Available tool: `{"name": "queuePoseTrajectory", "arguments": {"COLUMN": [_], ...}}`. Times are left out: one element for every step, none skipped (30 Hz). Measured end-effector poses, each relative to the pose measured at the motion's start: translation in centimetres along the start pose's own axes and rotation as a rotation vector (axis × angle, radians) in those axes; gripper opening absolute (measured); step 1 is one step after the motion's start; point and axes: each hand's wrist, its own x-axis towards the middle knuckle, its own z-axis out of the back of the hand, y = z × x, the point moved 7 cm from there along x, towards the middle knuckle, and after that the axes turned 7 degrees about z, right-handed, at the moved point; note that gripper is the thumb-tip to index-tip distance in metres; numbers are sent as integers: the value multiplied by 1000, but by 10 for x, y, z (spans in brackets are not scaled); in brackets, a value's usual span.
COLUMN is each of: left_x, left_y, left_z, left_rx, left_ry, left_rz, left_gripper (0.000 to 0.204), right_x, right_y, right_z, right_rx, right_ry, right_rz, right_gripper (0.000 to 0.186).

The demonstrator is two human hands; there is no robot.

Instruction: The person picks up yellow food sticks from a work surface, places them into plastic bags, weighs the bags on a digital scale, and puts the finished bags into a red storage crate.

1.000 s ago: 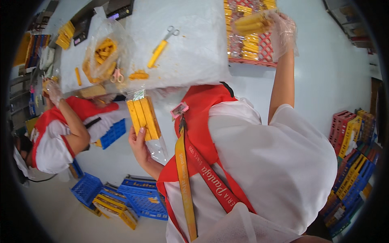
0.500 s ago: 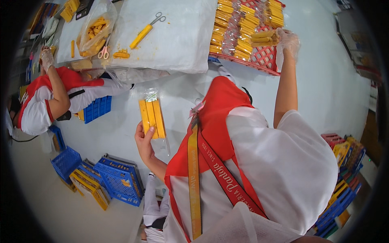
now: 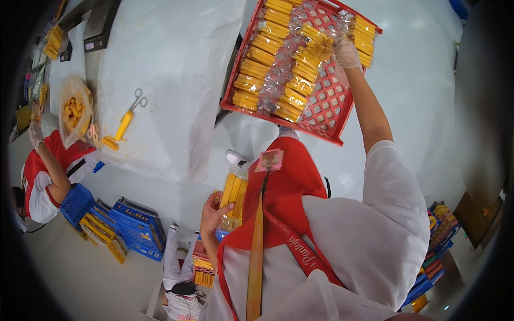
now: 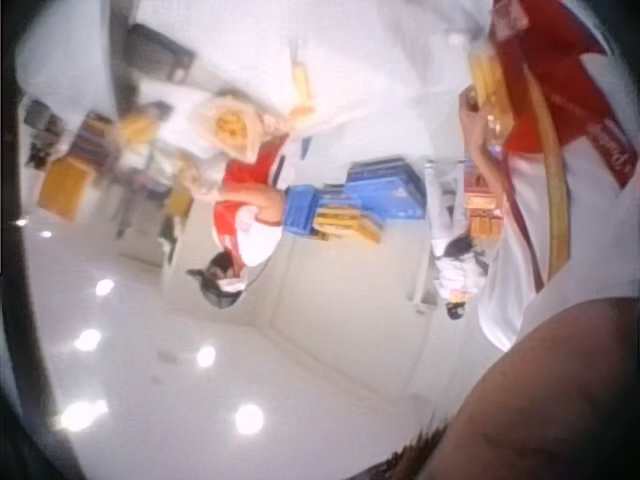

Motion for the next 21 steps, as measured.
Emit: {"name": "queuePoseTrajectory", "arguments": {"left_x": [7, 11, 14, 18, 21, 23, 27, 31, 36, 37, 40, 44, 47, 51, 54, 57, 61, 63, 58, 56, 55], "left_y": [4, 4, 5, 6, 8, 9, 13, 18, 22, 24, 20, 19, 22, 26, 29, 32, 31, 32, 36, 38, 37], "left_z": [-7, -14, -20, -26, -31, -33, -36, -38, -40, -48, -55, -60, -61, -62, -63, -64, -64, -65, -69, -71, -71], "left_rx": [10, 18, -10, -16, -22, -19, 1, 17, 34, 23, 33, 42, 42, 42, 42, 18, 4, -18, -41, -50, -50], "left_ry": [-15, -35, -57, -93, -127, -152, -149, -149, -148, -157, -157, -157, -168, -180, -192, -189, -173, -172, -204, -226, -239], "left_rz": [9, 20, 38, 56, 77, 96, 115, 130, 144, 142, 145, 148, 142, 137, 132, 126, 119, 114, 135, 151, 163], "left_gripper": [60, 60, 59, 58, 57, 56, 56, 55, 55, 54, 53, 53, 52, 52, 51, 51, 51, 51, 51, 51, 51], "right_x": [10, 23, 39, 59, 74, 87, 103, 120, 130, 146, 146, 152, 156, 166, 175, 188, 200, 207, 209, 219, 223], "right_y": [-26, -44, -65, -83, -96, -103, -108, -107, -107, -97, -92, -86, -84, -80, -77, -82, -96, -104, -87, -76, -74], "right_z": [-14, -21, -32, -39, -46, -49, -53, -57, -62, -70, -77, -83, -91, -99, -106, -122, -137, -154, -180, -184, -184], "right_rx": [77, 158, 59, -35, -132, -195, -261, -326, -415, -495, -602, -652, -702, -694, -686, -774, -872, -958, -1039, -689, -343], "right_ry": [-57, -112, -12, 89, 190, 215, 235, 251, 278, 296, 329, 343, 357, 353, 350, 372, 398, 420, 564, 629, 675], "right_rz": [12, 24, 28, 34, 40, 138, 241, 350, 438, 546, 612, 640, 670, 664, 658, 715, 758, 813, 819, 535, 235], "right_gripper": [15, 14, 13, 14, 17, 13, 10, 9, 9, 10, 10, 10, 11, 13, 16, 16, 17, 18, 24, 26, 29]}}
